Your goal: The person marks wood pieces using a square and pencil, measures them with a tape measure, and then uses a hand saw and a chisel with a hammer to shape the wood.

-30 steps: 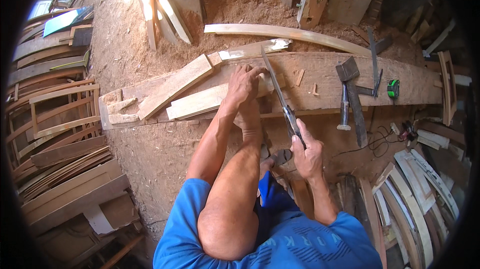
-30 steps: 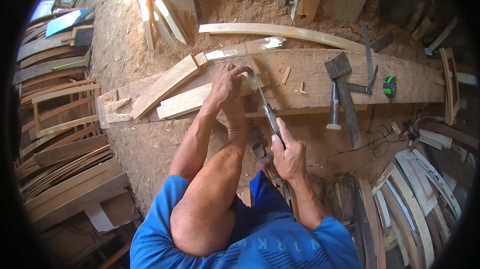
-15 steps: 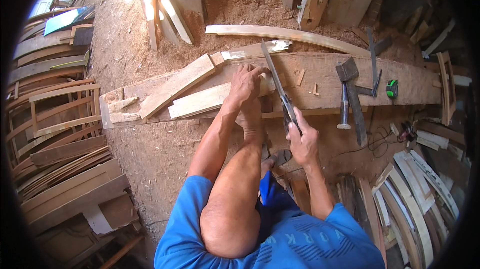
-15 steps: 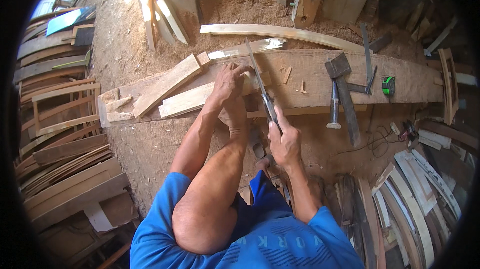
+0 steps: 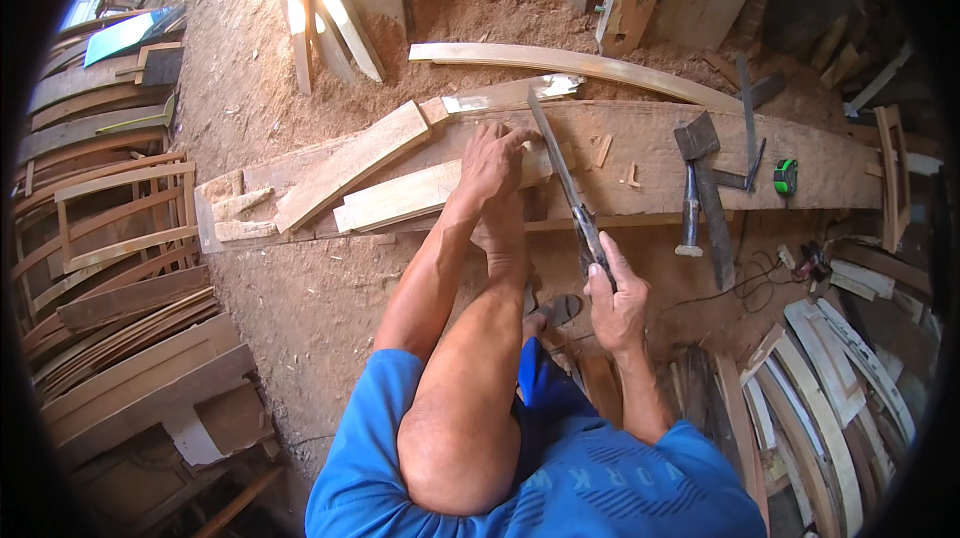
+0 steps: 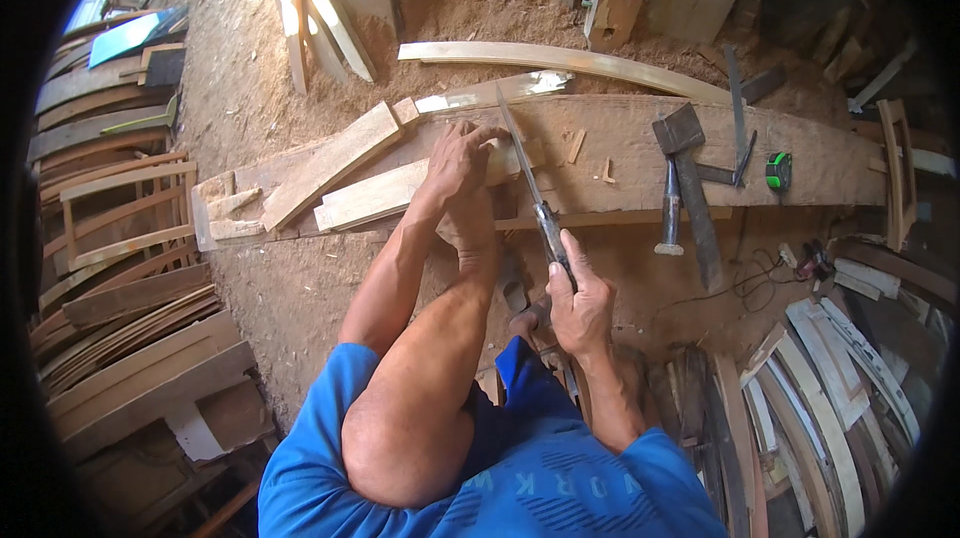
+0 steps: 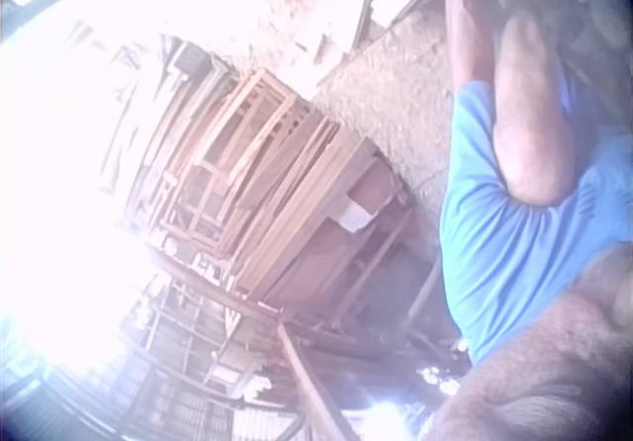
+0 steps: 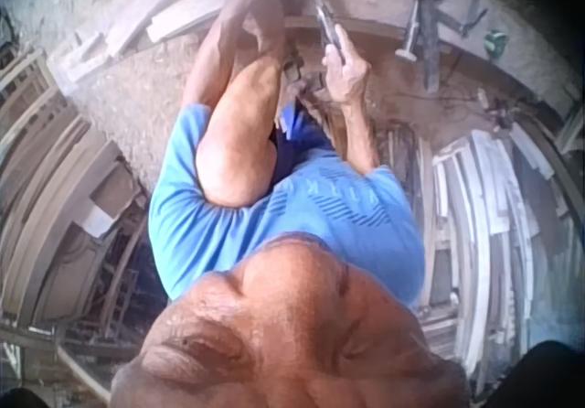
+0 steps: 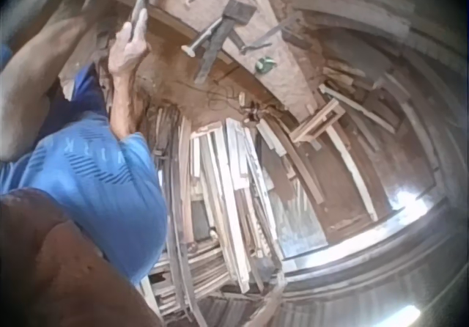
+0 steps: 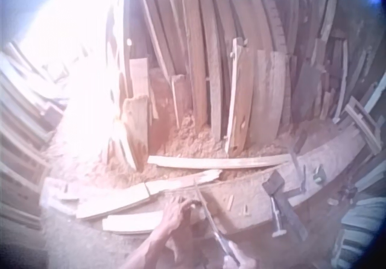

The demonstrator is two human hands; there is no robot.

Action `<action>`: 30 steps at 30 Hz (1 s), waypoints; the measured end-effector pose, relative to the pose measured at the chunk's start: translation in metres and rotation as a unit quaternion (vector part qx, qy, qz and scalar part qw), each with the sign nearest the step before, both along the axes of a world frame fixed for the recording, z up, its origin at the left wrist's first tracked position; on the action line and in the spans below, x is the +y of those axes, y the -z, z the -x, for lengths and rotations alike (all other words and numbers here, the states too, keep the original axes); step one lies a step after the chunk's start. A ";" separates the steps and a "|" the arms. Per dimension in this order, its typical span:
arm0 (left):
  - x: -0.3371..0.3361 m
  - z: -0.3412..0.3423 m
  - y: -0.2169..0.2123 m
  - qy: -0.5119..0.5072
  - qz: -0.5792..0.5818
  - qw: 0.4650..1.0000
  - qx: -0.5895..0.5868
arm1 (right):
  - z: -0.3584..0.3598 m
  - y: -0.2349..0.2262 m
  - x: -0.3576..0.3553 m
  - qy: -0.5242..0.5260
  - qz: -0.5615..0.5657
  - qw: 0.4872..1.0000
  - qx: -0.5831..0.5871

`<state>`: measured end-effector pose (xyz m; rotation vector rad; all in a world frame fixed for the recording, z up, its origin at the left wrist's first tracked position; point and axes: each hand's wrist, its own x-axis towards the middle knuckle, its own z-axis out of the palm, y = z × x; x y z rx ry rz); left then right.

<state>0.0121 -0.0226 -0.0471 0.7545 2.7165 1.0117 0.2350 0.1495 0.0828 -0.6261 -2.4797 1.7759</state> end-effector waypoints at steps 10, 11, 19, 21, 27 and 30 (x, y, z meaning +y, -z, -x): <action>0.003 -0.001 -0.011 0.008 0.006 1.000 0.012 | 0.004 -0.008 0.008 0.030 0.008 0.999 -0.009; 0.002 -0.001 -0.012 0.014 0.013 1.000 0.010 | 0.002 -0.006 0.006 0.023 0.009 1.000 -0.012; 0.003 -0.001 -0.007 0.009 0.000 1.000 0.012 | 0.002 -0.002 0.006 0.012 0.027 1.000 -0.011; -0.002 -0.001 -0.003 -0.006 -0.005 1.000 0.011 | 0.006 -0.004 0.007 -0.003 0.042 0.999 -0.025; 0.006 -0.002 -0.014 0.005 0.017 1.000 0.002 | 0.006 -0.010 0.010 0.003 0.028 0.999 -0.031; 0.006 -0.002 -0.011 0.008 -0.005 1.000 0.004 | 0.011 -0.006 0.009 0.005 0.037 0.998 -0.042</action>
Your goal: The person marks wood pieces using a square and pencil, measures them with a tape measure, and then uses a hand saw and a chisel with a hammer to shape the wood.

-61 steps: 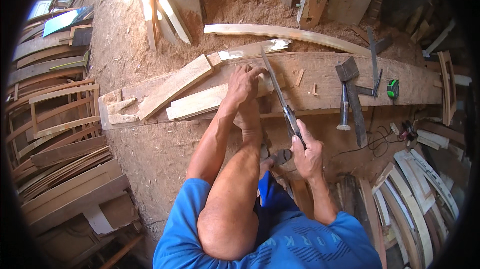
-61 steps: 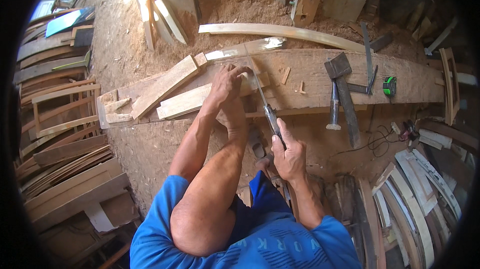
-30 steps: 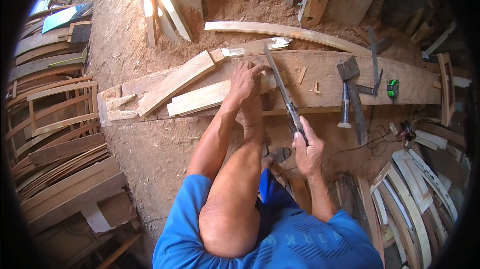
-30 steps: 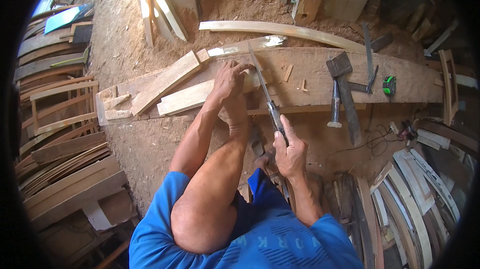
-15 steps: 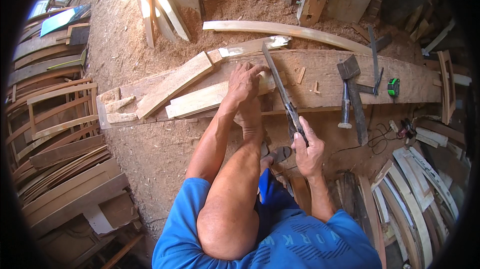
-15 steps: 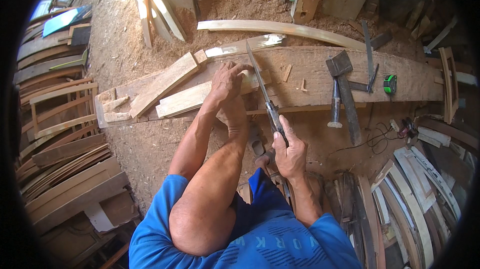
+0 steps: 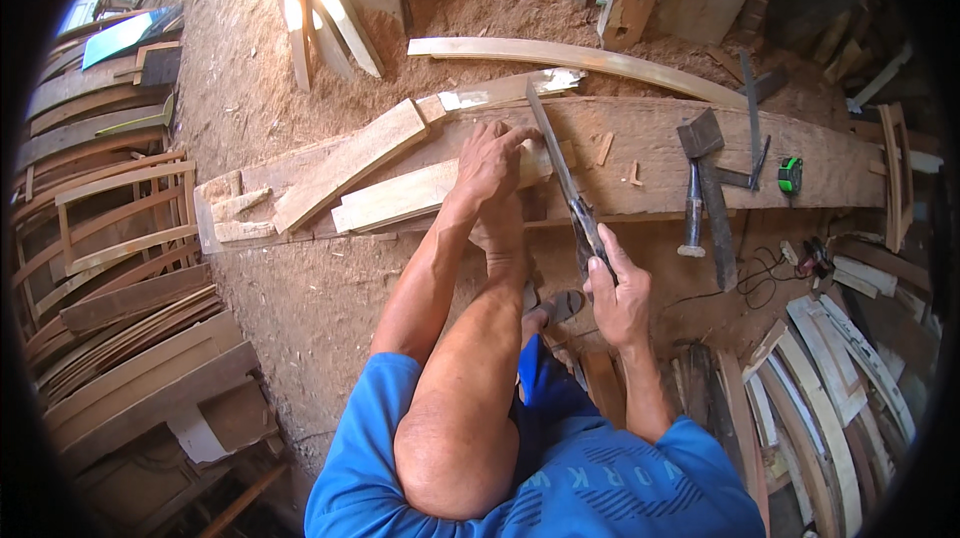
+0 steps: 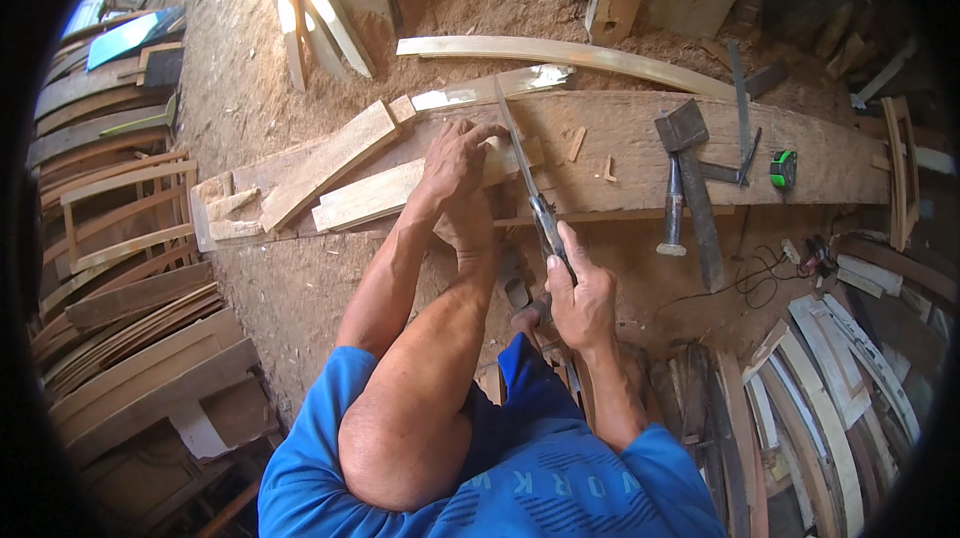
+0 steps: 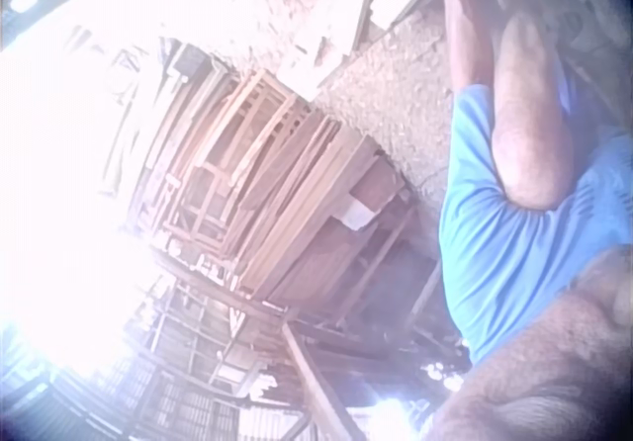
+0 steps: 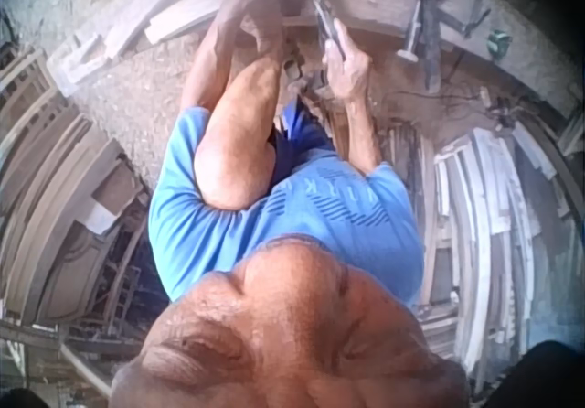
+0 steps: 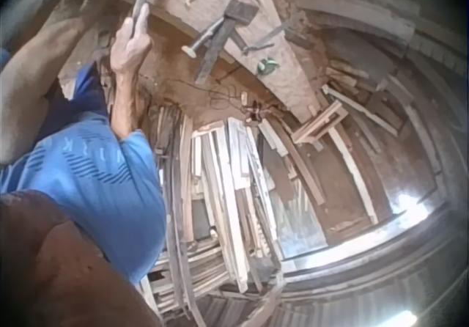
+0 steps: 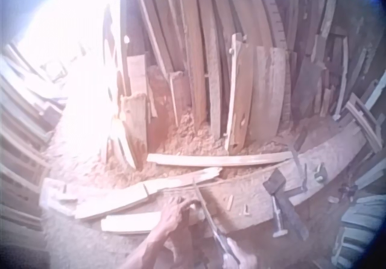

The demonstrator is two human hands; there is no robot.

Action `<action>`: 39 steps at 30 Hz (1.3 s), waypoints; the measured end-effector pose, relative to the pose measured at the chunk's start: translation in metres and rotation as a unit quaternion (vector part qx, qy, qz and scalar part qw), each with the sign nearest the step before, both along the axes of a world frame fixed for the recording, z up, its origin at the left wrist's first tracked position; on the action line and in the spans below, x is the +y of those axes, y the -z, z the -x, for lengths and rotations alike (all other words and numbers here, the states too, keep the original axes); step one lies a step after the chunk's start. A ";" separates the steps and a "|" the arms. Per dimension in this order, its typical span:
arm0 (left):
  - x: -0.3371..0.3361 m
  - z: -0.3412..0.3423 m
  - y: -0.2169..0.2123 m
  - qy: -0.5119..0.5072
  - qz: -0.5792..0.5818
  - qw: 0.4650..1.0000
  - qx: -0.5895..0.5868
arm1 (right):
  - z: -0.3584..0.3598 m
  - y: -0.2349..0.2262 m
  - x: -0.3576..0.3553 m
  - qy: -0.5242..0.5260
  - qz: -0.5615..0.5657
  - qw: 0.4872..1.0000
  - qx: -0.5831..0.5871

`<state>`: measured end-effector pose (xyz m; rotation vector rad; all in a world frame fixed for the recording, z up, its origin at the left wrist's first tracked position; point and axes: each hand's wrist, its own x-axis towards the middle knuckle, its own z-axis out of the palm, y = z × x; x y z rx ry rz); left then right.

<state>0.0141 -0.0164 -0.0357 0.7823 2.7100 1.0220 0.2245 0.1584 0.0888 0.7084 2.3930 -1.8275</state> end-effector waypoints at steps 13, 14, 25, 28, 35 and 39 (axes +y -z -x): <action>-0.002 0.000 -0.002 0.003 0.025 0.999 -0.025 | 0.014 0.014 -0.006 -0.019 0.017 1.000 0.008; -0.004 0.000 -0.003 0.000 0.040 0.999 -0.034 | 0.004 0.003 -0.006 -0.035 -0.014 0.999 -0.005; -0.007 0.005 0.029 -0.004 0.013 1.000 -0.002 | 0.021 -0.007 -0.007 -0.037 -0.013 0.999 -0.011; -0.021 0.009 0.049 0.003 0.040 0.999 0.008 | -0.027 -0.014 -0.013 -0.040 -0.039 0.998 -0.015; -0.009 0.011 0.044 0.012 0.043 0.999 0.004 | 0.047 0.016 -0.014 -0.041 -0.059 0.997 0.009; -0.017 0.005 0.039 0.005 0.053 0.999 -0.011 | -0.018 -0.006 -0.019 -0.033 -0.035 0.999 -0.002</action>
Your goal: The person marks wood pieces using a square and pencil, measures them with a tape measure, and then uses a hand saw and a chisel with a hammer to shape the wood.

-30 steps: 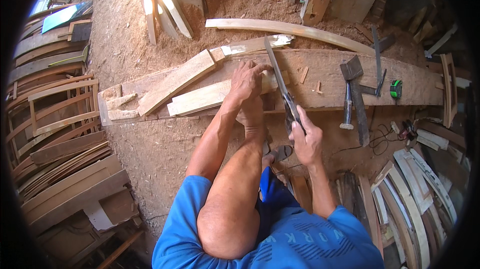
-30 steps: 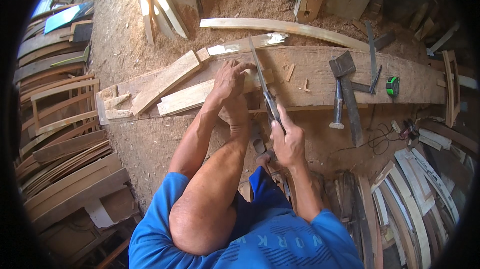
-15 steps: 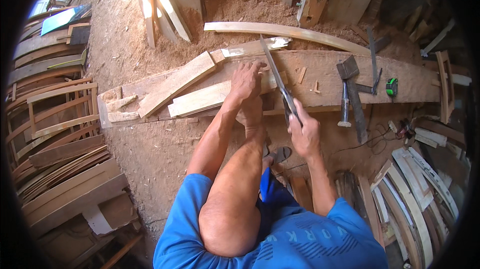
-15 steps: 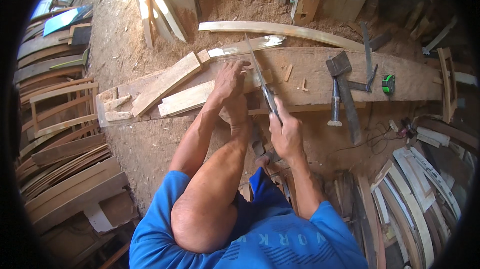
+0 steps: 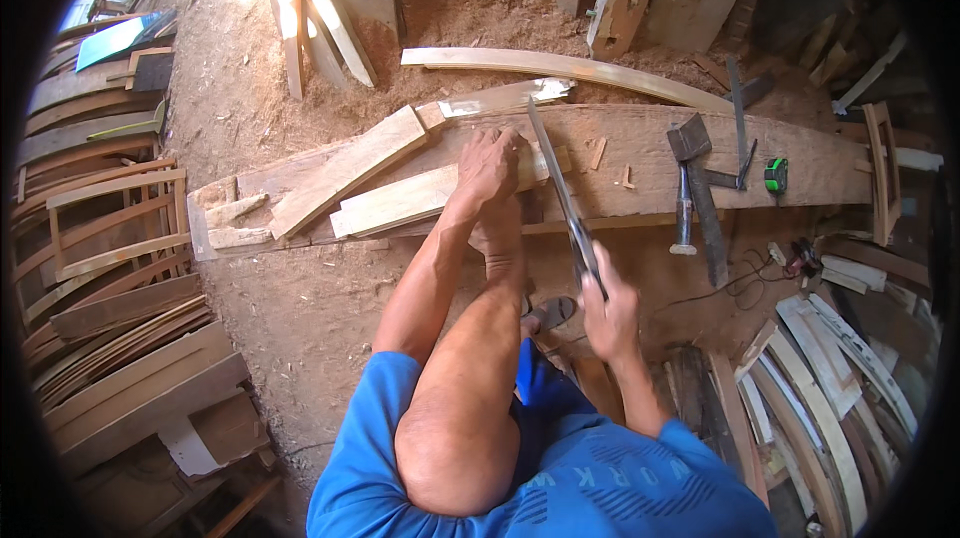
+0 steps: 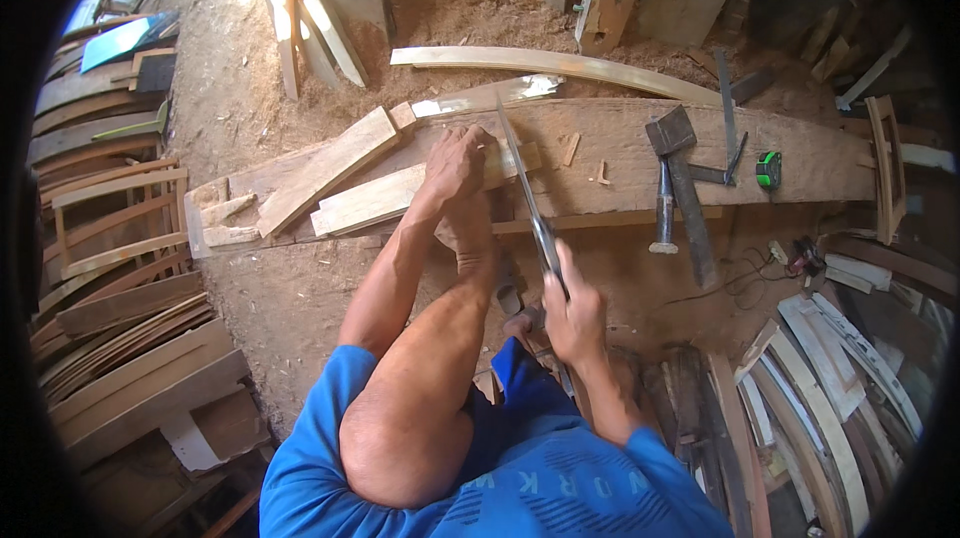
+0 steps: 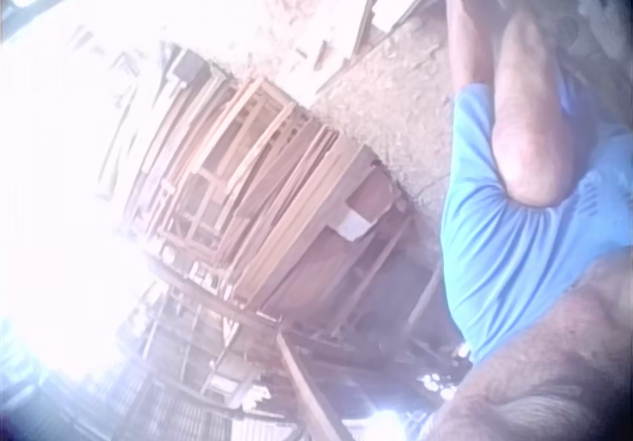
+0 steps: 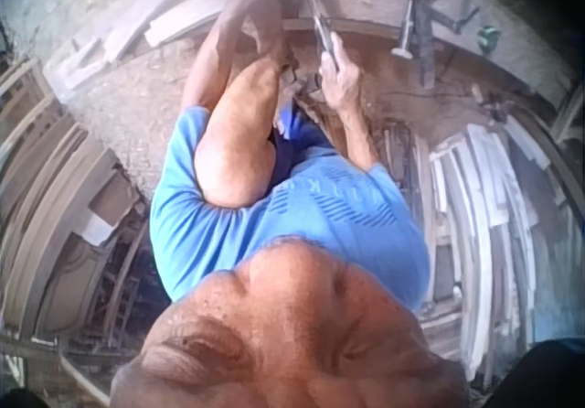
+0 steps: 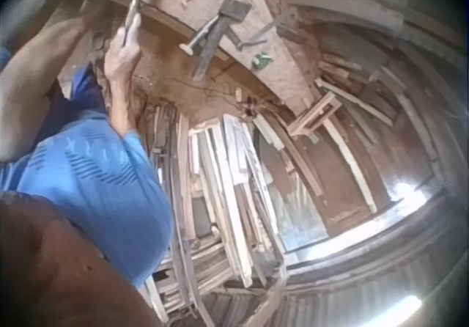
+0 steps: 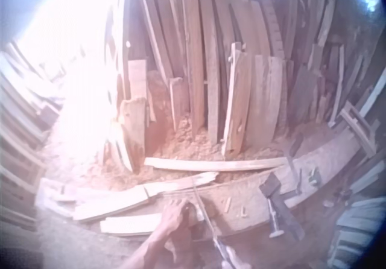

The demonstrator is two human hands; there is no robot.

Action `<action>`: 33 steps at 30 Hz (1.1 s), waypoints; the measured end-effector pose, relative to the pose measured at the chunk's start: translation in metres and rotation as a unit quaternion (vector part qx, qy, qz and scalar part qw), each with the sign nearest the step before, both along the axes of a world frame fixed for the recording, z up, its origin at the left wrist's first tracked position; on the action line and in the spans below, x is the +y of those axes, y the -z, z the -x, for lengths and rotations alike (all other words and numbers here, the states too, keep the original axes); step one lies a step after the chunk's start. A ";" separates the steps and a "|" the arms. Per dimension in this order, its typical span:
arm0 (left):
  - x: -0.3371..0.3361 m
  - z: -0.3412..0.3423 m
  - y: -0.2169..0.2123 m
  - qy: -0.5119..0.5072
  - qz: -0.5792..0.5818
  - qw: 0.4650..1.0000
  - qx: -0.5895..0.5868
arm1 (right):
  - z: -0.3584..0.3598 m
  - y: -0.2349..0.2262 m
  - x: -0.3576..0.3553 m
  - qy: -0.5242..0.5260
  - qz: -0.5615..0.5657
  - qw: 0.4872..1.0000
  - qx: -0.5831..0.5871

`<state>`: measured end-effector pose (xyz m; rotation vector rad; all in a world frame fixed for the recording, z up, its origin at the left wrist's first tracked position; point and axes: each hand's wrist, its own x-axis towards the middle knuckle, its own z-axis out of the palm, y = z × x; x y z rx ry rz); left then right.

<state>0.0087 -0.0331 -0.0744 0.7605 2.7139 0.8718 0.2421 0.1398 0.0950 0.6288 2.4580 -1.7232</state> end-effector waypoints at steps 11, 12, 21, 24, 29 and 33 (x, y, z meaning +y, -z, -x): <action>0.005 0.002 0.005 -0.020 -0.005 1.000 0.006 | 0.050 0.014 -0.002 -0.007 -0.040 0.999 0.029; 0.000 0.002 0.007 -0.025 0.023 0.999 0.000 | 0.027 0.002 -0.006 -0.018 -0.022 1.000 -0.013; 0.024 0.001 -0.011 -0.031 -0.021 0.999 0.007 | 0.086 0.051 0.002 -0.022 -0.161 0.982 0.098; 0.006 0.002 -0.006 -0.029 0.008 0.999 0.015 | 0.049 0.024 -0.004 -0.031 -0.025 0.999 -0.004; 0.007 0.001 -0.006 -0.036 0.007 0.999 -0.004 | -0.037 0.006 -0.007 -0.014 -0.062 0.998 -0.015; 0.021 0.006 -0.005 -0.021 0.002 1.000 0.012 | 0.076 0.046 -0.005 0.002 -0.138 0.982 0.128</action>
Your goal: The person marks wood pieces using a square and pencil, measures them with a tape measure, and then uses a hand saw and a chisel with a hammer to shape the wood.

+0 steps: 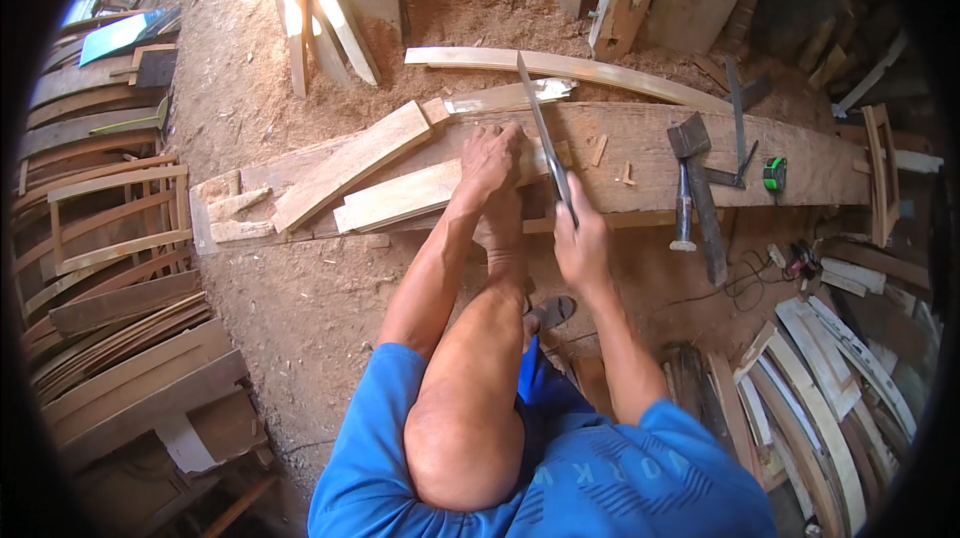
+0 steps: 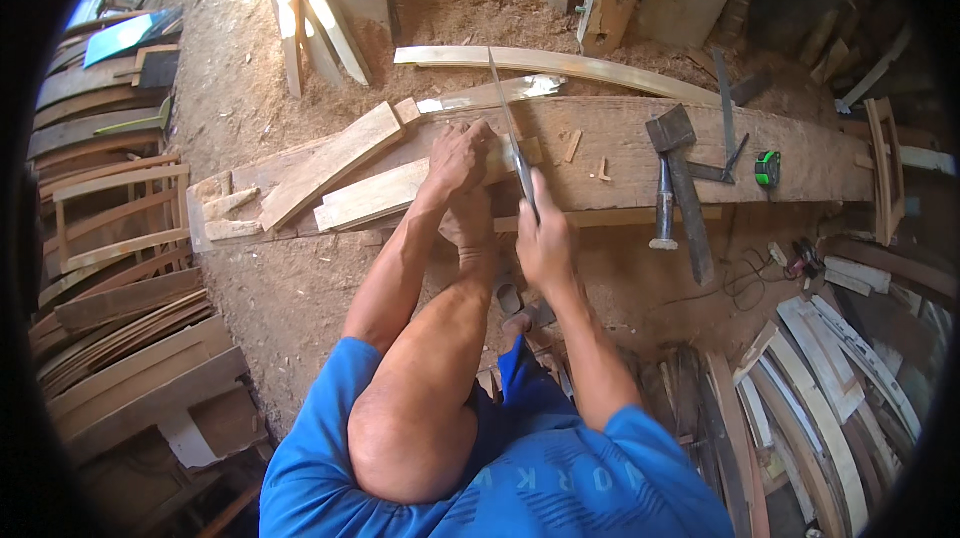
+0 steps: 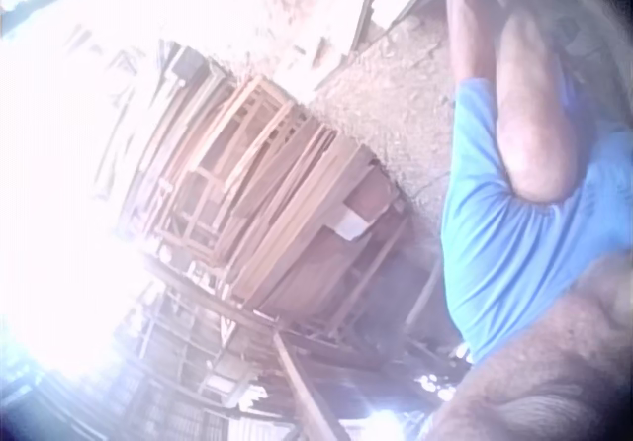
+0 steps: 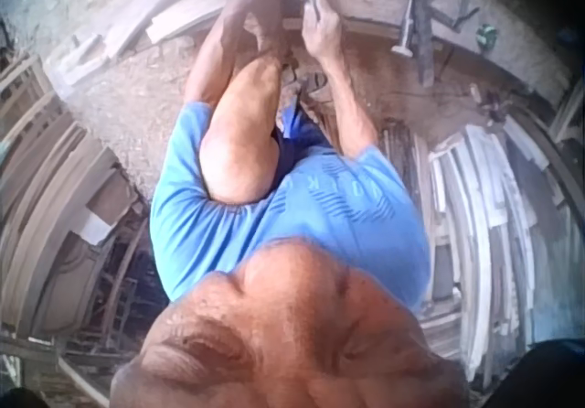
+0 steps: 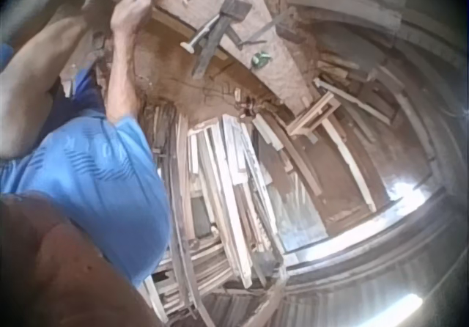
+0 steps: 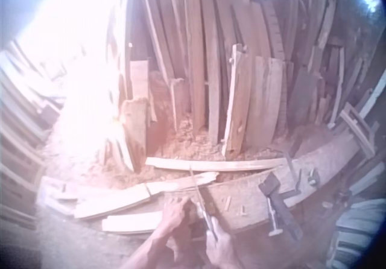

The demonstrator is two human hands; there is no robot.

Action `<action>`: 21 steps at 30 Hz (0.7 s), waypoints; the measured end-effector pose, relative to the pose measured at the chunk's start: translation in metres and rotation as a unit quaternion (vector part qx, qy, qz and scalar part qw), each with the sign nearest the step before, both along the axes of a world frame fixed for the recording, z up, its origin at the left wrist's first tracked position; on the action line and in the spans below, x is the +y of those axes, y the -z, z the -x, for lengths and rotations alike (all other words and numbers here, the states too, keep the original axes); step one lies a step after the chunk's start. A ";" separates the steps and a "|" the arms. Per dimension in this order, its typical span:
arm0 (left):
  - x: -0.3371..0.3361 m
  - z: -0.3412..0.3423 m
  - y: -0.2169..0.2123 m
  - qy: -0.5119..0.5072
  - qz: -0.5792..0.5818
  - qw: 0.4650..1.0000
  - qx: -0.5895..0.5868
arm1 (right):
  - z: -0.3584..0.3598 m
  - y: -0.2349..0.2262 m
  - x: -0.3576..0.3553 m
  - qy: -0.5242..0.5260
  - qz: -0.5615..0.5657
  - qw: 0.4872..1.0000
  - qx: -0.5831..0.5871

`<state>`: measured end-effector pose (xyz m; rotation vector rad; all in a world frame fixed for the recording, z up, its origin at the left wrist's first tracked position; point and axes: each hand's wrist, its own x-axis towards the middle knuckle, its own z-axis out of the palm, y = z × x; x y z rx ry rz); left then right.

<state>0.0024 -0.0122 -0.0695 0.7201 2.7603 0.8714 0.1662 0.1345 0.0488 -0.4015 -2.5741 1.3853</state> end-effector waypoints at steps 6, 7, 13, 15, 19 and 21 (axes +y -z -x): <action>-0.006 -0.003 -0.012 -0.015 0.011 0.998 -0.065 | -0.091 -0.019 -0.005 0.006 0.085 0.993 -0.085; -0.007 -0.006 -0.016 -0.017 0.011 0.997 -0.069 | -0.117 -0.031 -0.007 0.008 0.090 0.990 -0.107; -0.008 -0.002 -0.007 -0.025 -0.024 0.999 0.024 | -0.020 -0.016 -0.004 0.002 0.060 0.989 -0.133; 0.004 -0.001 -0.011 -0.030 -0.030 0.998 -0.035 | -0.006 0.008 0.005 0.006 0.016 0.996 -0.090; -0.011 -0.001 -0.005 -0.003 -0.015 0.999 -0.038 | -0.074 -0.033 0.002 0.016 0.108 0.978 -0.176; -0.017 0.001 -0.002 0.005 -0.031 0.998 -0.050 | -0.101 -0.037 0.003 0.031 0.119 0.982 -0.142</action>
